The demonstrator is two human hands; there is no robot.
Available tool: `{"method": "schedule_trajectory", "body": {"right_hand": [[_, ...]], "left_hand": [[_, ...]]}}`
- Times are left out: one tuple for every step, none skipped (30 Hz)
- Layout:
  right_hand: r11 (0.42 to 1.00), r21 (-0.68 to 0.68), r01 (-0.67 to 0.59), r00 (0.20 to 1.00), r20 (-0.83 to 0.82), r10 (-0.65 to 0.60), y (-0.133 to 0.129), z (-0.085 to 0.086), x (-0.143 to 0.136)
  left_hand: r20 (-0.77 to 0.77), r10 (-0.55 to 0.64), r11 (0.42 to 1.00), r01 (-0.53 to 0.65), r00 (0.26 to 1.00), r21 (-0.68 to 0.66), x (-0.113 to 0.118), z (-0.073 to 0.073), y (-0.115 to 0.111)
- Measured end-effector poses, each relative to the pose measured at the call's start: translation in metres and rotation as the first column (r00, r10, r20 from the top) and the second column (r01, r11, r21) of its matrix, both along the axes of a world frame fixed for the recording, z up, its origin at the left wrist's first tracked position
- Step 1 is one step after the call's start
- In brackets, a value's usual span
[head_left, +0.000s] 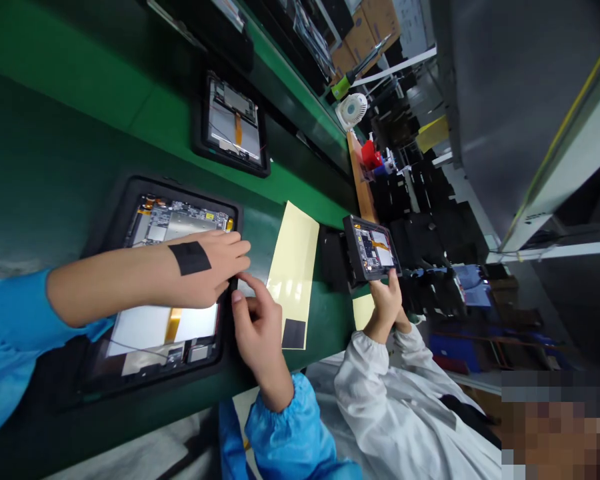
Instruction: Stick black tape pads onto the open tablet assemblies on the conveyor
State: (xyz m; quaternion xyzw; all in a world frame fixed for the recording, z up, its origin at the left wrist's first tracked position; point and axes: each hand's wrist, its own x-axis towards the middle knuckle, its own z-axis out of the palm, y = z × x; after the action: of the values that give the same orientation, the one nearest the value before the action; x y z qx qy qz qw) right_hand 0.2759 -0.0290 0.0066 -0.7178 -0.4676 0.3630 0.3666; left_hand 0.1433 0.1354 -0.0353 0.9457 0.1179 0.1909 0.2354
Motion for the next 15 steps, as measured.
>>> {"method": "schedule_trajectory", "body": {"right_hand": [[0.999,0.041,-0.015,0.998,0.064,0.012,-0.005,0.001,-0.002],[0.997,0.058,-0.052,0.991,0.124,0.044,-0.009,0.003,-0.003],[0.993,0.046,-0.106,0.979,0.180,0.096,-0.014,0.005,-0.004],[0.986,0.007,-0.167,0.959,0.233,0.160,-0.018,0.008,-0.005],[0.975,-0.046,-0.220,0.932,0.285,0.223,-0.022,0.012,-0.006],[0.960,-0.102,-0.261,0.901,0.331,0.280,-0.025,0.016,-0.007],[0.946,-0.148,-0.289,0.874,0.363,0.324,-0.027,0.020,-0.007],[0.935,-0.176,-0.307,0.856,0.379,0.352,-0.029,0.023,-0.008],[0.930,-0.186,-0.317,0.852,0.376,0.365,-0.030,0.025,-0.008],[0.934,-0.176,-0.311,0.863,0.360,0.355,-0.031,0.026,-0.008],[0.946,-0.150,-0.286,0.885,0.338,0.321,-0.031,0.025,-0.008],[0.963,-0.111,-0.244,0.908,0.322,0.267,-0.030,0.022,-0.008],[0.981,-0.060,-0.186,0.928,0.318,0.195,-0.030,0.018,-0.007],[0.993,0.001,-0.121,0.939,0.323,0.114,-0.029,0.012,-0.006],[0.996,0.068,-0.062,0.943,0.332,0.036,-0.029,0.005,-0.004]], "left_hand": [[0.003,-0.005,1.000,0.005,1.000,0.010,0.000,-0.001,0.001],[0.014,-0.020,1.000,0.020,1.000,0.020,-0.001,-0.002,0.002],[0.030,-0.041,0.999,0.040,0.999,0.029,-0.002,-0.005,0.003],[0.051,-0.059,0.998,0.057,0.997,0.036,-0.003,-0.009,0.004],[0.075,-0.067,0.997,0.064,0.995,0.039,-0.003,-0.014,0.005],[0.100,-0.067,0.997,0.063,0.993,0.038,-0.003,-0.020,0.005],[0.121,-0.056,0.998,0.053,0.991,0.027,-0.002,-0.026,0.004],[0.134,-0.038,0.999,0.037,0.990,0.010,-0.001,-0.031,0.003],[0.142,-0.018,1.000,0.020,0.990,-0.009,0.001,-0.036,0.002],[0.150,0.000,1.000,0.003,0.989,-0.023,0.003,-0.038,0.002],[0.154,0.018,0.999,-0.014,0.988,-0.029,0.004,-0.038,0.003],[0.161,0.039,0.999,-0.036,0.986,-0.023,0.003,-0.035,0.006],[0.173,0.068,0.998,-0.068,0.983,-0.006,0.000,-0.031,0.009],[0.195,0.114,0.993,-0.120,0.974,0.020,-0.006,-0.025,0.012],[0.232,0.176,0.980,-0.193,0.957,0.051,-0.016,-0.020,0.014]]}}
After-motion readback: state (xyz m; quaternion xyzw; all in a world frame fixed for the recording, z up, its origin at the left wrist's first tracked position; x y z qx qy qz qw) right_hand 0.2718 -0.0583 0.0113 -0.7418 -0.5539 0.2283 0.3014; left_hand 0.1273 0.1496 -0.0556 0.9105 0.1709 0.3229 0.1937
